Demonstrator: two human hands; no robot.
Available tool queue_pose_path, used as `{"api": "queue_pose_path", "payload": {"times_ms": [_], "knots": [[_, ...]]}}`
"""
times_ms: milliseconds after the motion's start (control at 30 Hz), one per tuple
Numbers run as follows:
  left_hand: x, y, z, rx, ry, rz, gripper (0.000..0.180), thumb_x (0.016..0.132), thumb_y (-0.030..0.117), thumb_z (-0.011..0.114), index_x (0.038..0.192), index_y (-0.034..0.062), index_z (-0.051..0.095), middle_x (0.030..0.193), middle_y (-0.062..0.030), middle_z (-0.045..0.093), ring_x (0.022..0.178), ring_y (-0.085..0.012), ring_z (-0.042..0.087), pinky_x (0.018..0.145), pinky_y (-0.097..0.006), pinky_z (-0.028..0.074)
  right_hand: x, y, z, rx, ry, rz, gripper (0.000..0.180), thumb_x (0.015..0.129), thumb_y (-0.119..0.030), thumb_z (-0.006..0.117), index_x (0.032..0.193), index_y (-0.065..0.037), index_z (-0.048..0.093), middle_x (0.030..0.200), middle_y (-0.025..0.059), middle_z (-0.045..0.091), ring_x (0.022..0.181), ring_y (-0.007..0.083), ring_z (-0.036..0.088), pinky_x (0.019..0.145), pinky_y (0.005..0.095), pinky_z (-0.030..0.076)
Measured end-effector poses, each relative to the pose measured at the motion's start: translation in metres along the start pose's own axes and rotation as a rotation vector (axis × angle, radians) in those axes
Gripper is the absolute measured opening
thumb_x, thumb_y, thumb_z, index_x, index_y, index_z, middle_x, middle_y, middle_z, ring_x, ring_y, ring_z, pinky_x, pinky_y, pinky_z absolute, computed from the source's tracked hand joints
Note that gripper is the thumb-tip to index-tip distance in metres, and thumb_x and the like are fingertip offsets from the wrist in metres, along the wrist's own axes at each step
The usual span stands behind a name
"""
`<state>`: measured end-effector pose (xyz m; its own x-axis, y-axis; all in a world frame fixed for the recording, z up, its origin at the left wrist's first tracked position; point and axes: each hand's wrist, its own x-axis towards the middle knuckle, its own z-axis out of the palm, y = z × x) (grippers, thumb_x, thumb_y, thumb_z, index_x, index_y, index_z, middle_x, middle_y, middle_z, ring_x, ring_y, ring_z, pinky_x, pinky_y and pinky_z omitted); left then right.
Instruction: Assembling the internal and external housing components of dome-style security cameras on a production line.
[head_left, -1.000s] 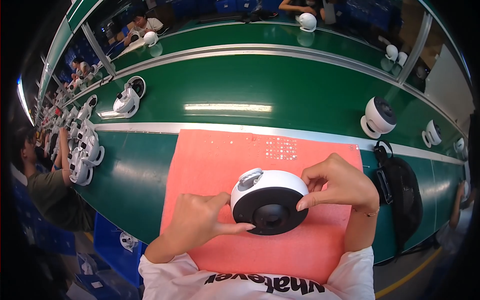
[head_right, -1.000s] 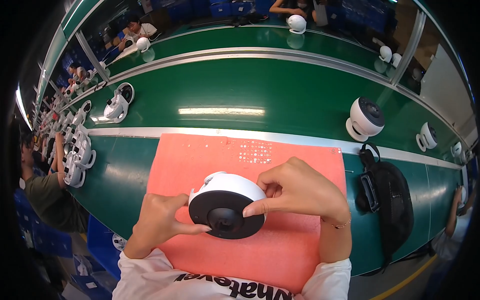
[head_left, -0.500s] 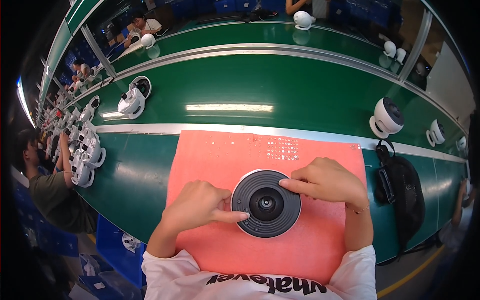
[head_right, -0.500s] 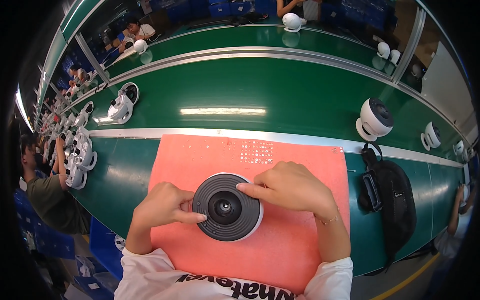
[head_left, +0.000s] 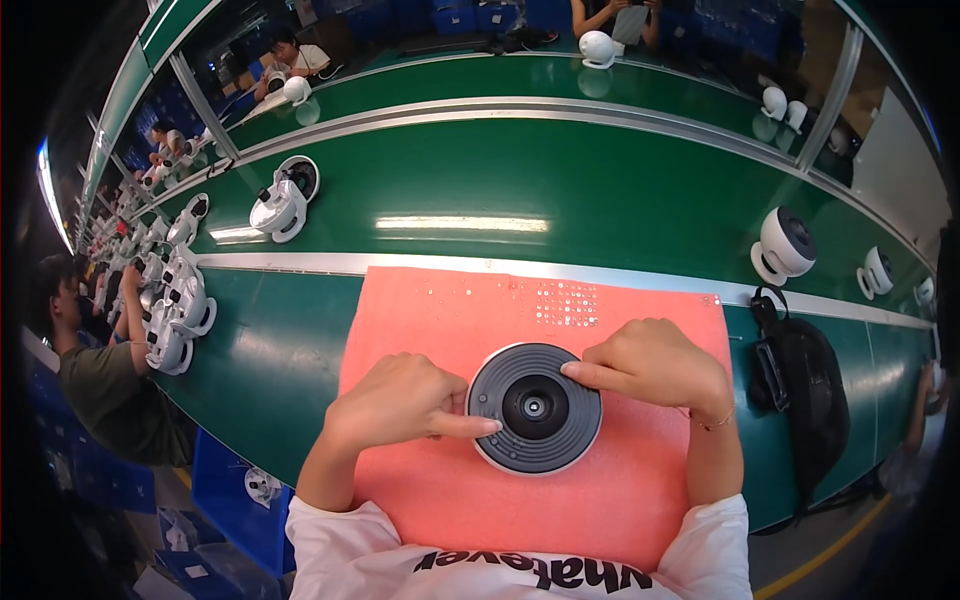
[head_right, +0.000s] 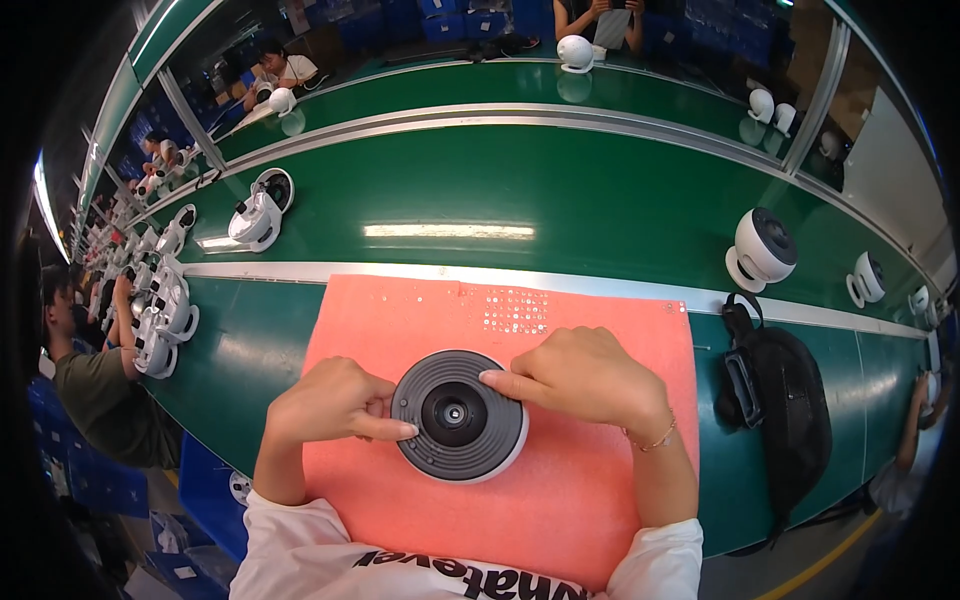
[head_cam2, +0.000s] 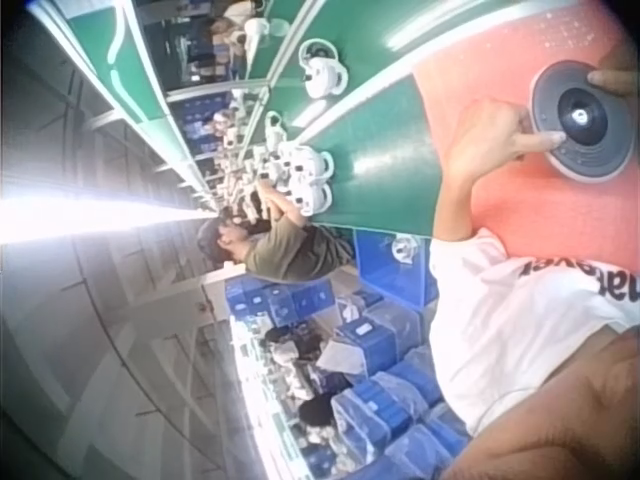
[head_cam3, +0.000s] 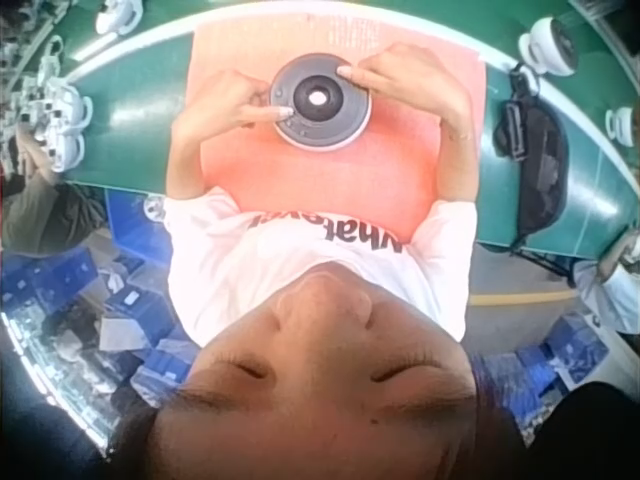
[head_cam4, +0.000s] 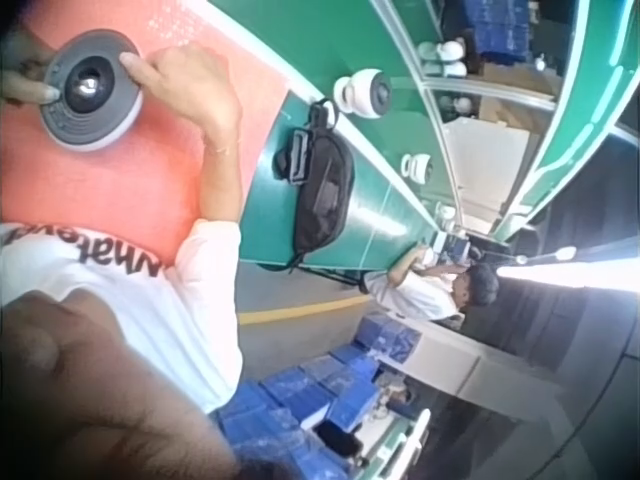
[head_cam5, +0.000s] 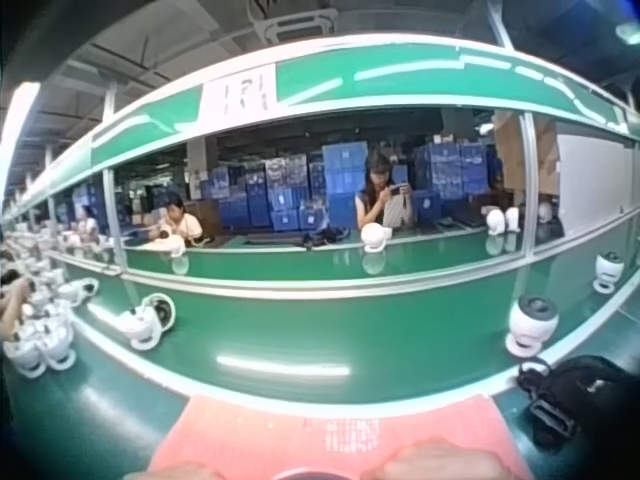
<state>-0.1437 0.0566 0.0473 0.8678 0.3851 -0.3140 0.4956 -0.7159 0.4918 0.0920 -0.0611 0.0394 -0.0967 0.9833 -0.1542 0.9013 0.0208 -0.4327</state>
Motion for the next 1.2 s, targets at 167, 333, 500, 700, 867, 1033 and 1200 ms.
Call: {"api": "queue_pose_path", "payload": {"times_ms": [167, 333, 500, 700, 867, 1033, 1200], "knots": [[0.002, -0.004, -0.004, -0.008, -0.03, -0.049, 0.054, 0.074, 0.057, 0.059, 0.059, 0.0048, 0.061, 0.049, -0.0044, 0.057, 0.048, -0.0198, 0.059, 0.05, -0.029, 0.045, 0.004, -0.005, 0.004, -0.039, 0.045, 0.013, 0.057, 0.088, -0.05, 0.04, 0.056, -0.007, 0.061, 0.051, 0.0113, 0.054, 0.052, 0.0297, 0.055, 0.051, 0.0379, 0.042], [-0.004, -0.008, -0.009, 0.03, -0.055, 0.002, 0.052, 0.074, 0.056, 0.06, 0.059, 0.0059, 0.061, 0.048, -0.0031, 0.057, 0.047, -0.0167, 0.059, 0.049, -0.027, 0.044, 0.004, -0.027, -0.002, -0.115, -0.056, 0.11, 0.044, 0.085, -0.044, 0.05, 0.066, -0.007, 0.064, 0.061, 0.0105, 0.058, 0.062, 0.0276, 0.058, 0.055, 0.0383, 0.044], [-0.006, -0.013, -0.013, -0.002, -0.071, -0.004, 0.051, 0.073, 0.055, 0.061, 0.059, 0.0058, 0.061, 0.048, -0.0028, 0.056, 0.046, -0.0164, 0.058, 0.048, -0.027, 0.043, 0.002, -0.052, 0.008, 0.022, 0.349, -0.426, 0.034, 0.07, -0.031, 0.07, 0.092, -0.006, 0.061, 0.093, 0.0064, 0.057, 0.085, 0.0243, 0.055, 0.071, 0.0338, 0.045], [-0.012, -0.015, -0.019, 0.033, -0.03, 0.006, 0.05, 0.072, 0.053, 0.063, 0.06, 0.0044, 0.061, 0.049, -0.0047, 0.055, 0.046, -0.0189, 0.057, 0.048, -0.028, 0.042, 0.004, -0.059, 0.01, 0.077, 0.243, -0.625, 0.024, 0.076, -0.011, 0.061, 0.1, -0.005, 0.06, 0.101, 0.0096, 0.056, 0.101, 0.0255, 0.051, 0.084, 0.0378, 0.038], [-0.014, -0.018, -0.023, 0.106, 0.005, 0.061, 0.051, 0.072, 0.053, 0.063, 0.061, 0.0033, 0.062, 0.049, -0.0069, 0.055, 0.047, -0.0217, 0.055, 0.048, -0.03, 0.042, 0.012, -0.069, 0.011, 0.23, 0.102, -0.687, 0.051, 0.077, -0.013, 0.06, 0.126, -0.011, 0.044, 0.108, 0.01, 0.054, 0.105, 0.0263, 0.05, 0.09, 0.0397, 0.035], [-0.016, -0.022, -0.024, -0.034, -0.063, 0.001, 0.053, 0.071, 0.054, 0.063, 0.06, 0.0029, 0.061, 0.048, -0.0065, 0.054, 0.046, -0.0213, 0.055, 0.048, -0.03, 0.043, 0.017, -0.072, 0.005, 0.327, 0.214, -0.593, 0.051, 0.073, -0.019, 0.068, 0.12, -0.01, 0.049, 0.104, 0.009, 0.054, 0.099, 0.0261, 0.052, 0.085, 0.0378, 0.039], [-0.018, -0.021, -0.028, -0.006, -0.09, 0.001, 0.054, 0.07, 0.055, 0.064, 0.058, 0.0029, 0.062, 0.048, -0.0065, 0.055, 0.046, -0.0214, 0.056, 0.048, -0.03, 0.043, 0.017, -0.072, 0.006, 0.205, 0.165, -0.56, 0.043, 0.076, -0.011, 0.062, 0.116, -0.009, 0.05, 0.1, 0.0084, 0.057, 0.094, 0.0283, 0.053, 0.081, 0.0376, 0.039]]}}
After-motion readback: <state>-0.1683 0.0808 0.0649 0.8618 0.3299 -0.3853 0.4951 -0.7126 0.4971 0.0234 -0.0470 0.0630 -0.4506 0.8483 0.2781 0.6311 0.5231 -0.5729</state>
